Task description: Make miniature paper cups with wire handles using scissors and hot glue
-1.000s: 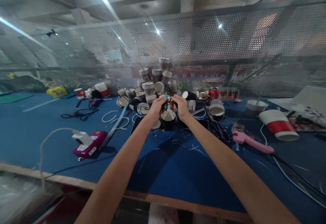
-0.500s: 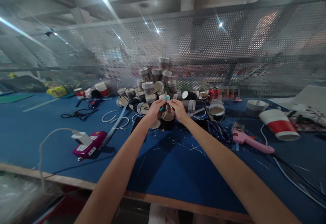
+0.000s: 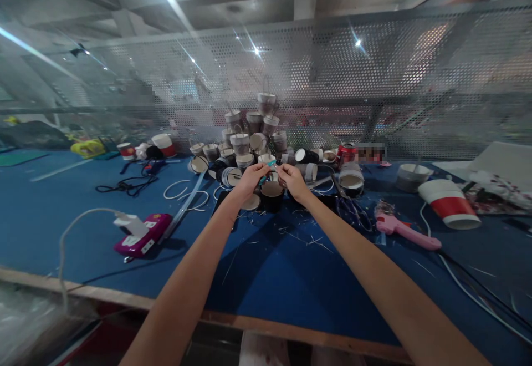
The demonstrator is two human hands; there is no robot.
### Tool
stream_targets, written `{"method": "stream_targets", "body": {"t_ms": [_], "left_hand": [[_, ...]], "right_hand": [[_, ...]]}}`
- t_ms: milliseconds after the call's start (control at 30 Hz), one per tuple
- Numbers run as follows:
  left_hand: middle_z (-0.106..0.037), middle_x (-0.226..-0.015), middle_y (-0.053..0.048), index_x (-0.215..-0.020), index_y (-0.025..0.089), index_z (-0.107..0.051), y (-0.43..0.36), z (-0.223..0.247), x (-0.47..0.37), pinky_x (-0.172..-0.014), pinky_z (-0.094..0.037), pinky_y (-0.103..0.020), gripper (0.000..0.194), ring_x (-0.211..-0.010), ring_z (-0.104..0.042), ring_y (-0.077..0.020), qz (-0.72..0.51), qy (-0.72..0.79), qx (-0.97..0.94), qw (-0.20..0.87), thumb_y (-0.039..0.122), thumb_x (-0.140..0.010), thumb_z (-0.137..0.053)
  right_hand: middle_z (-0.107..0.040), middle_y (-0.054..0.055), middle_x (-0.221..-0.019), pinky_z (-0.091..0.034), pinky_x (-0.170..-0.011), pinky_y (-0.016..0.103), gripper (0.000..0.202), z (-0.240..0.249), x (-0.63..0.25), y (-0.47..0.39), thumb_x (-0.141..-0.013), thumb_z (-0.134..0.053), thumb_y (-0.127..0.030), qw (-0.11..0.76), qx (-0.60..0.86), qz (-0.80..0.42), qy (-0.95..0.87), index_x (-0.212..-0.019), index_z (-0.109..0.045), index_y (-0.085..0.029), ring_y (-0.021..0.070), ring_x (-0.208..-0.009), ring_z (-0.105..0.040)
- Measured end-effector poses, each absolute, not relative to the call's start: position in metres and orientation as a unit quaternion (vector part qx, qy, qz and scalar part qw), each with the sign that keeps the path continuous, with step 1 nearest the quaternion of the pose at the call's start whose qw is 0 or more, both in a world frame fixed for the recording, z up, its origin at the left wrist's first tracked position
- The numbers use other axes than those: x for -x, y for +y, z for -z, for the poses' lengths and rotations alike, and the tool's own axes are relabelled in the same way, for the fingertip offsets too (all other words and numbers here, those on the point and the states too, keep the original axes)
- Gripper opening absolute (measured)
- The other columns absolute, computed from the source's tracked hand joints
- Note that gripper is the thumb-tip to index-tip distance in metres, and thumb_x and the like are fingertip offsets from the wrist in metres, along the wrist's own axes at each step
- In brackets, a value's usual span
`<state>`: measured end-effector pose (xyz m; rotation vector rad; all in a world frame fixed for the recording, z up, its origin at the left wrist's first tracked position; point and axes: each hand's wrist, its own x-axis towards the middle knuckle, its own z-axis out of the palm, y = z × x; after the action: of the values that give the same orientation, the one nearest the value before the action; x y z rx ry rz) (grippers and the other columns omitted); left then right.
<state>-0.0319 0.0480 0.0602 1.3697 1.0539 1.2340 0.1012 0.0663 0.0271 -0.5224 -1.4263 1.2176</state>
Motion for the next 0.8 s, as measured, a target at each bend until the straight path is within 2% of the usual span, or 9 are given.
{"method": "stream_targets", "body": {"t_ms": [133,300,800], "left_hand": [[-0.045,-0.048,0.004,-0.058,0.013,-0.053,0.0490,-0.0584,0.0340,-0.039,-0.025,-0.017,0.034,-0.041,-0.038,-0.0038,-0.500,0.437,-0.571,0.483,0.043,-0.067,-0.066],[-0.041,-0.048,0.006,-0.057,0.013,-0.051,0.0508,-0.0547,0.0350,-0.038,-0.019,-0.018,0.037,-0.040,-0.032,-0.0028,-0.499,0.445,-0.577,0.470,0.046,-0.062,-0.069],[-0.035,-0.048,0.007,-0.055,0.016,-0.045,0.0500,-0.0560,0.0342,-0.041,-0.015,-0.021,0.036,-0.040,-0.025,-0.0032,-0.483,0.471,-0.596,0.436,0.043,-0.067,-0.064]], "right_hand": [[-0.035,-0.008,-0.039,-0.021,-0.038,0.023,0.046,-0.0275,-0.1015,0.0643,-0.065,-0.060,-0.061,0.570,0.235,-0.490,-0.616,-0.054,-0.039,-0.021,0.0065,-0.036,-0.029],[-0.042,-0.006,-0.043,-0.025,-0.043,0.024,0.043,-0.0280,-0.1043,0.0649,-0.067,-0.061,-0.057,0.575,0.247,-0.465,-0.627,-0.053,-0.042,-0.020,0.0070,-0.041,-0.033],[-0.038,-0.007,-0.045,-0.024,-0.045,0.025,0.043,-0.0229,-0.1057,0.0708,-0.067,-0.058,-0.057,0.562,0.259,-0.455,-0.640,-0.053,-0.041,-0.021,0.0070,-0.043,-0.031]]}}
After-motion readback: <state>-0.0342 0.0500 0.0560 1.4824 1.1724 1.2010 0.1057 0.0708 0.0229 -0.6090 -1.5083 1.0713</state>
